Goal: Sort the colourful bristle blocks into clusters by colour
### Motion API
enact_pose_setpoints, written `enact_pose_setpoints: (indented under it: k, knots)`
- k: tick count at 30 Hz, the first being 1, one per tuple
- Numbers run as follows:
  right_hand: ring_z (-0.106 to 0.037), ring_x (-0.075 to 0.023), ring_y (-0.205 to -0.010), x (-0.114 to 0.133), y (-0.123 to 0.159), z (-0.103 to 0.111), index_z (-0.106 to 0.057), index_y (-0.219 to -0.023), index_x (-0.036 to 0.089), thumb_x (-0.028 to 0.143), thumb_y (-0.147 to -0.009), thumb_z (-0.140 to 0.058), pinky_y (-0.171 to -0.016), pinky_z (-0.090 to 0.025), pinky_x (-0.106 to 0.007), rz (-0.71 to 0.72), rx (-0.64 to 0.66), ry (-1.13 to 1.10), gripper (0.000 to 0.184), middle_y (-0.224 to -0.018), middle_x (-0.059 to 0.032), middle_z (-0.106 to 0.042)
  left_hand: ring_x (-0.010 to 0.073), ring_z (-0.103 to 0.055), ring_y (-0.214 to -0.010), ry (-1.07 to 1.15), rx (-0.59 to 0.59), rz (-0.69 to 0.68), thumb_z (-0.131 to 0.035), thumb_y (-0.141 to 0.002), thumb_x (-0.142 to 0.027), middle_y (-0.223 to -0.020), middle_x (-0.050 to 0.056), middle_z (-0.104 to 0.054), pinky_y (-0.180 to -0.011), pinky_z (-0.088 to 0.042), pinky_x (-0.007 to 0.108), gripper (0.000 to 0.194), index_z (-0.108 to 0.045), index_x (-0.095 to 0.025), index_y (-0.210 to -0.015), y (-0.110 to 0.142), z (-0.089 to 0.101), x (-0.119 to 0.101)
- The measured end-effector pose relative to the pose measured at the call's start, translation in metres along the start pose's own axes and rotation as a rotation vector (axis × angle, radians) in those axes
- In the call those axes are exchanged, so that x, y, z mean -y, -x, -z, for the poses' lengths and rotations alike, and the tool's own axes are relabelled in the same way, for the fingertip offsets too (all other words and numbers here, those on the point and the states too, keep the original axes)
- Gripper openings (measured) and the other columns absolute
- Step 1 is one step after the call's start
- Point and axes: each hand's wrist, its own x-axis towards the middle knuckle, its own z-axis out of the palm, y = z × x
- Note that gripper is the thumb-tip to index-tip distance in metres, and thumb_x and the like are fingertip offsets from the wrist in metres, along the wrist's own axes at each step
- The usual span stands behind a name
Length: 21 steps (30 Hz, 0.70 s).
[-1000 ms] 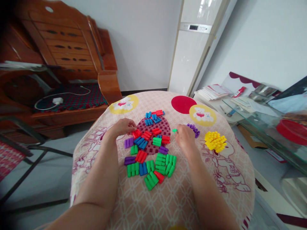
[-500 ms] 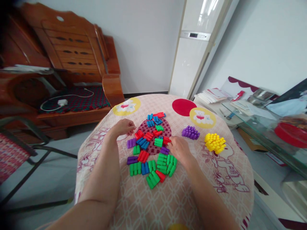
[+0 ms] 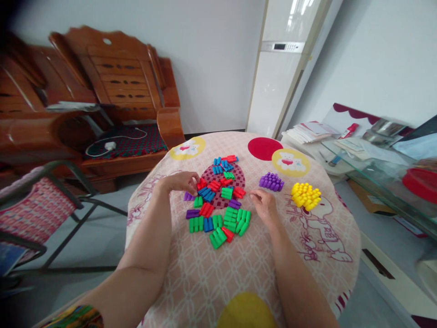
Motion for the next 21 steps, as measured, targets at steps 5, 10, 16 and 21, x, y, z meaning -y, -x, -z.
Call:
enact_pose_setpoints:
  k: [5, 10, 16, 21]
  knots:
    - [-0.068, -0.0204, -0.076, 0.000, 0.001, 0.002, -0.075, -0.085, 0.019, 0.028, -0.080, -0.055, -0.074, -0.052, -0.032, 0.012, -0.009, -0.049, 0.023, -0.087, -0.0070, -0.076, 0.0181, -0.064, -0.071, 0.080, 0.072, 0.000, -0.076, -0.053, -0.027, -0.076, 0.000, -0.070, -0.064, -0.048, 0.026, 0.067, -0.057, -0.016, -0.116, 0.005, -0.001, 0.001]
    - [-0.069, -0.0195, -0.077, -0.003, 0.001, 0.001, -0.075, -0.087, 0.020, 0.025, -0.079, -0.055, -0.075, -0.052, -0.032, 0.004, 0.006, -0.056, 0.022, -0.088, -0.0064, -0.076, 0.0214, -0.066, -0.085, -0.131, 0.015, -0.046, -0.078, -0.051, -0.022, -0.086, 0.000, -0.072, -0.072, -0.047, 0.026, 0.094, -0.046, -0.020, -0.139, -0.002, -0.005, -0.001]
    - [-0.069, -0.0190, -0.078, -0.002, 0.000, 0.000, -0.075, -0.086, 0.019, 0.022, -0.080, -0.055, -0.076, -0.052, -0.031, -0.003, 0.003, -0.044, 0.022, -0.089, -0.0065, -0.076, 0.0202, -0.066, -0.080, -0.131, 0.041, -0.062, -0.074, -0.055, -0.019, -0.078, -0.002, -0.070, -0.069, -0.047, 0.024, 0.100, -0.036, -0.020, -0.147, -0.007, -0.009, 0.005]
    - [-0.068, -0.0189, -0.079, -0.002, 0.001, 0.000, -0.075, -0.089, 0.019, 0.021, -0.081, -0.054, -0.074, -0.052, -0.030, -0.014, 0.017, -0.029, 0.022, -0.090, -0.0063, -0.076, 0.0205, -0.066, -0.078, -0.042, 0.052, -0.065, -0.074, -0.054, -0.027, -0.078, -0.001, -0.069, -0.068, -0.048, 0.024, 0.103, -0.033, -0.020, -0.148, 0.002, -0.003, 0.001]
